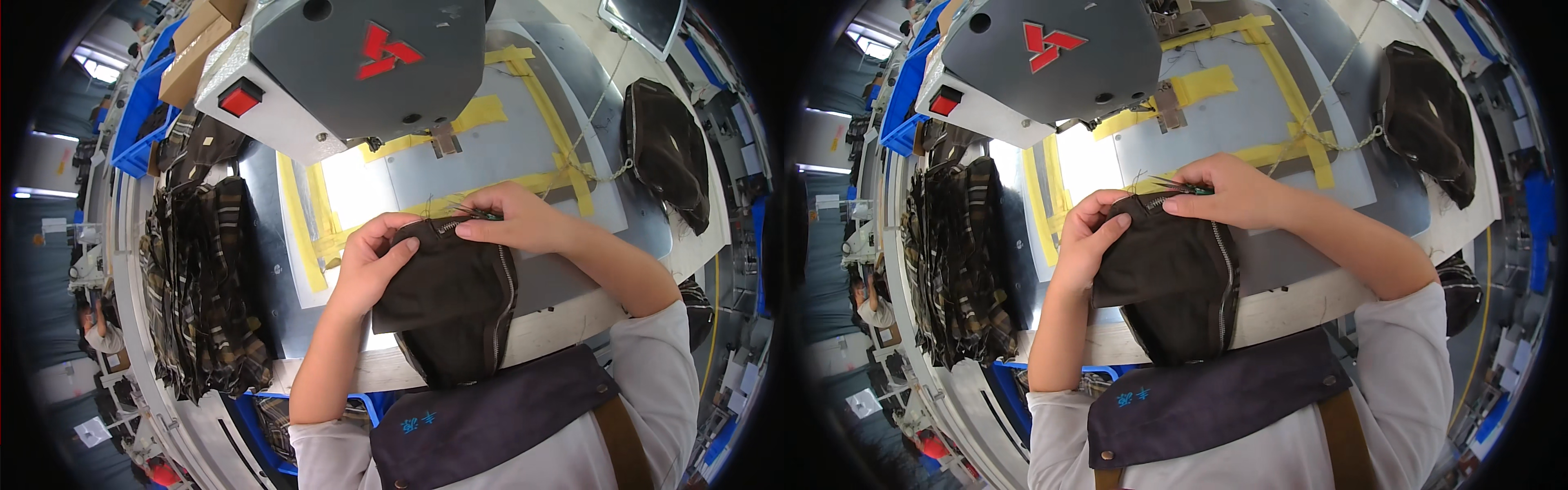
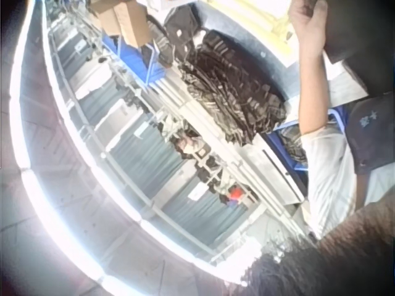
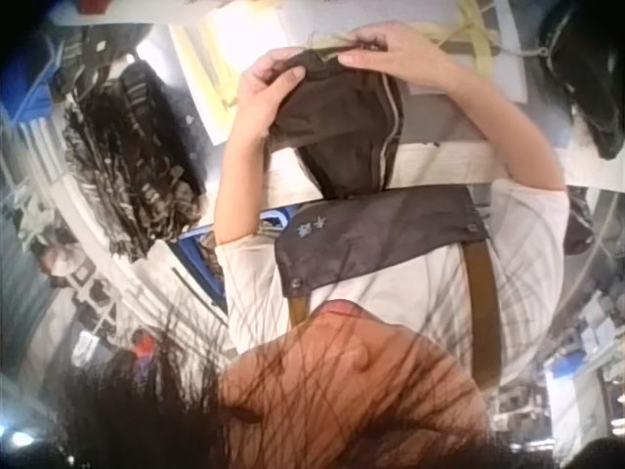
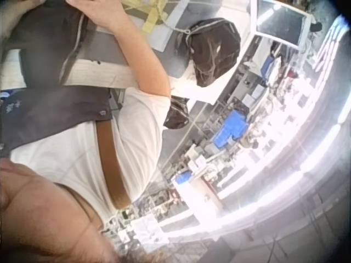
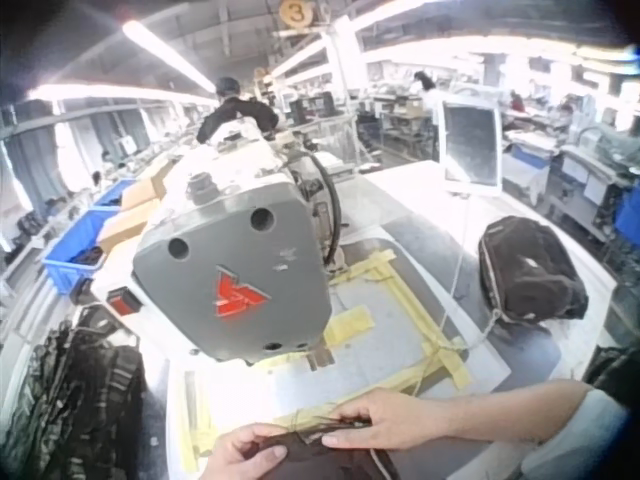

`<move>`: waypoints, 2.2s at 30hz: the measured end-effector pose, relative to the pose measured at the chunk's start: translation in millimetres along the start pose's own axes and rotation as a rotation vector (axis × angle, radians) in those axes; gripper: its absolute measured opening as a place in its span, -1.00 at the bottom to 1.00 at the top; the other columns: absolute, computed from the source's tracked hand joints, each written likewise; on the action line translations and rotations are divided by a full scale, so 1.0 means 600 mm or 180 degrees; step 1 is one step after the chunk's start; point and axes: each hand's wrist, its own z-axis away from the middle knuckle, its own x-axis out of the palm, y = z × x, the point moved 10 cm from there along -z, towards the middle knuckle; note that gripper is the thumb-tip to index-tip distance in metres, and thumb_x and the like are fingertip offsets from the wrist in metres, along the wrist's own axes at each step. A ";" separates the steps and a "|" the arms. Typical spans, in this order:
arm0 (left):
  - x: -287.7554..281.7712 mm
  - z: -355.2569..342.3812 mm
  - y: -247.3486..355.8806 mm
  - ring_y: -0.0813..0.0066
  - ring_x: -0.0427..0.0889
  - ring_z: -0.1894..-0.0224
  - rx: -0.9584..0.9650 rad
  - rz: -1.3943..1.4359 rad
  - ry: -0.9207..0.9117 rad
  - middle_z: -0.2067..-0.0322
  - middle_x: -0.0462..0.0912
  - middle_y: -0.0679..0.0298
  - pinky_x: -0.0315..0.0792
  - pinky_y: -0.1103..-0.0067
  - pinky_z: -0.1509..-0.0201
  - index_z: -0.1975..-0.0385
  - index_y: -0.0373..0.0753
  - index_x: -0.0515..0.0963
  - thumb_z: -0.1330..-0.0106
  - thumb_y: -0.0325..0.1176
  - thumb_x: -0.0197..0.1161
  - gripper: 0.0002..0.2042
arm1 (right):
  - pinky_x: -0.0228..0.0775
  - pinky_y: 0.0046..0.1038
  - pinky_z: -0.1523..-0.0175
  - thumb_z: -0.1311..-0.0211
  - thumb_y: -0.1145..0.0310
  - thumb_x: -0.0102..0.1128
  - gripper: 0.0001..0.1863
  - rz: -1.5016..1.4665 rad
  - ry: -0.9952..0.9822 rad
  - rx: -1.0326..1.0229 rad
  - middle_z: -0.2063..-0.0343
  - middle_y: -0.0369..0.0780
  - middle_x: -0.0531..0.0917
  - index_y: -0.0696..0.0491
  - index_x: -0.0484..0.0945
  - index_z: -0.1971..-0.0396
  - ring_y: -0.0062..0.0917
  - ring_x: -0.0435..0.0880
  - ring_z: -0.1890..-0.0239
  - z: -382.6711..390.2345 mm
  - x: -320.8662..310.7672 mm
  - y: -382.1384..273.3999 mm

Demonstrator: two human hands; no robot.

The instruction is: The person operates a sewing machine to stitch the zipper area of a dark-colored bag. They guide the fabric under the needle, sew a seam, and then use scissors to cut the thread. The person then picks up a plaid-patterned bag and performs similar sewing and trimming actions.

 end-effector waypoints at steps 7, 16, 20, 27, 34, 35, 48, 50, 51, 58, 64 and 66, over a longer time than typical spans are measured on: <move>-0.137 0.102 0.221 0.39 0.55 0.05 0.2010 -0.4370 0.2488 0.07 0.58 0.17 0.40 0.55 -0.04 0.06 -0.31 0.50 -0.13 -0.62 0.16 -0.67 | 0.37 -0.64 0.20 -0.30 0.27 0.08 -0.75 -0.0203 0.0894 0.0048 0.42 -0.35 0.58 0.14 0.57 0.23 -0.74 0.49 0.36 0.009 -0.062 0.012; 0.023 0.326 -0.042 0.27 0.43 0.66 0.0893 -0.1855 0.0090 0.68 0.43 0.25 0.27 0.46 0.59 0.60 -0.22 0.53 -0.13 -0.43 0.23 -0.90 | 0.25 -0.65 0.30 -0.34 0.25 0.02 -0.73 0.0124 0.0960 -0.0103 0.59 -0.37 0.50 0.14 0.58 0.34 -0.75 0.40 0.46 0.011 -0.051 0.012; 0.006 0.374 -0.148 0.18 0.40 0.64 0.0685 -0.2739 0.0633 0.67 0.38 0.17 0.25 0.42 0.56 0.70 -0.24 0.40 -0.12 -0.44 0.22 -0.80 | 0.17 -0.66 0.36 -0.34 0.23 0.02 -0.72 0.0236 0.1158 -0.0223 0.64 -0.39 0.45 0.13 0.58 0.37 -0.77 0.34 0.51 0.019 -0.055 0.010; -0.017 0.226 -0.345 0.31 0.61 0.36 0.0639 -0.3514 0.0864 0.47 0.59 0.15 0.44 0.54 0.28 0.42 -0.30 0.58 -0.12 -0.49 0.27 -0.94 | 0.16 -0.65 0.40 -0.33 0.25 0.03 -0.72 0.0650 0.1155 -0.0406 0.66 -0.39 0.44 0.15 0.58 0.39 -0.78 0.34 0.55 0.009 -0.041 -0.002; -0.095 0.134 -0.429 0.32 0.61 0.34 -0.0276 -0.4084 0.1061 0.45 0.59 0.15 0.44 0.55 0.26 0.40 -0.30 0.58 -0.12 -0.50 0.28 -0.93 | 0.21 -0.62 0.46 -0.32 0.25 0.07 -0.72 0.0663 0.1359 -0.0529 0.67 -0.33 0.49 0.16 0.62 0.39 -0.73 0.38 0.59 0.012 -0.045 -0.006; -0.100 0.130 -0.433 0.32 0.61 0.34 -0.0328 -0.4110 0.1062 0.45 0.59 0.15 0.44 0.55 0.26 0.40 -0.30 0.58 -0.12 -0.50 0.28 -0.93 | 0.21 -0.62 0.46 -0.31 0.26 0.07 -0.73 0.0647 0.1383 -0.0518 0.67 -0.33 0.49 0.16 0.62 0.39 -0.73 0.38 0.60 0.011 -0.046 -0.004; -0.122 0.138 -0.448 0.34 0.61 0.30 -0.0433 -0.4103 0.1044 0.42 0.60 0.16 0.45 0.55 0.23 0.37 -0.31 0.59 -0.12 -0.52 0.28 -0.90 | 0.26 -0.58 0.43 -0.27 0.29 0.10 -0.79 0.1180 0.1478 -0.0401 0.61 -0.30 0.54 0.13 0.62 0.36 -0.69 0.46 0.56 0.006 -0.042 -0.008; -0.124 0.139 -0.449 0.34 0.61 0.30 -0.0442 -0.4111 0.1031 0.41 0.60 0.16 0.45 0.55 0.23 0.37 -0.31 0.59 -0.12 -0.52 0.28 -0.90 | 0.24 -0.60 0.43 -0.28 0.30 0.09 -0.77 0.1081 0.1497 -0.0488 0.62 -0.31 0.52 0.15 0.59 0.41 -0.71 0.43 0.56 0.005 -0.042 -0.009; -0.124 0.140 -0.449 0.35 0.61 0.29 -0.0452 -0.4108 0.1034 0.41 0.60 0.16 0.45 0.55 0.22 0.36 -0.31 0.59 -0.12 -0.52 0.28 -0.90 | 0.24 -0.61 0.42 -0.29 0.31 0.08 -0.77 0.1034 0.1495 -0.0537 0.63 -0.32 0.51 0.17 0.57 0.43 -0.72 0.41 0.56 0.004 -0.041 -0.010; -0.131 0.145 -0.448 0.35 0.61 0.28 -0.0488 -0.4099 0.1023 0.40 0.61 0.16 0.45 0.56 0.21 0.35 -0.31 0.59 -0.12 -0.53 0.29 -0.89 | 0.25 -0.59 0.42 -0.26 0.32 0.11 -0.78 0.1126 0.1530 -0.0518 0.65 -0.31 0.53 0.17 0.59 0.45 -0.71 0.45 0.56 0.005 -0.042 -0.015; -0.134 0.144 -0.452 0.36 0.61 0.26 -0.0534 -0.4077 0.0993 0.38 0.61 0.16 0.45 0.56 0.19 0.33 -0.31 0.59 -0.12 -0.53 0.29 -0.88 | 0.27 -0.58 0.43 -0.23 0.33 0.15 -0.79 0.1078 0.1565 -0.0523 0.63 -0.28 0.56 0.18 0.60 0.43 -0.68 0.49 0.56 0.004 -0.042 -0.013; -0.135 0.143 -0.451 0.36 0.61 0.26 -0.0550 -0.4077 0.0978 0.38 0.61 0.16 0.45 0.56 0.19 0.33 -0.31 0.59 -0.12 -0.53 0.29 -0.87 | 0.29 -0.56 0.45 -0.19 0.33 0.21 -0.79 0.1124 0.1563 -0.0535 0.63 -0.24 0.57 0.20 0.59 0.41 -0.66 0.53 0.57 0.003 -0.044 -0.011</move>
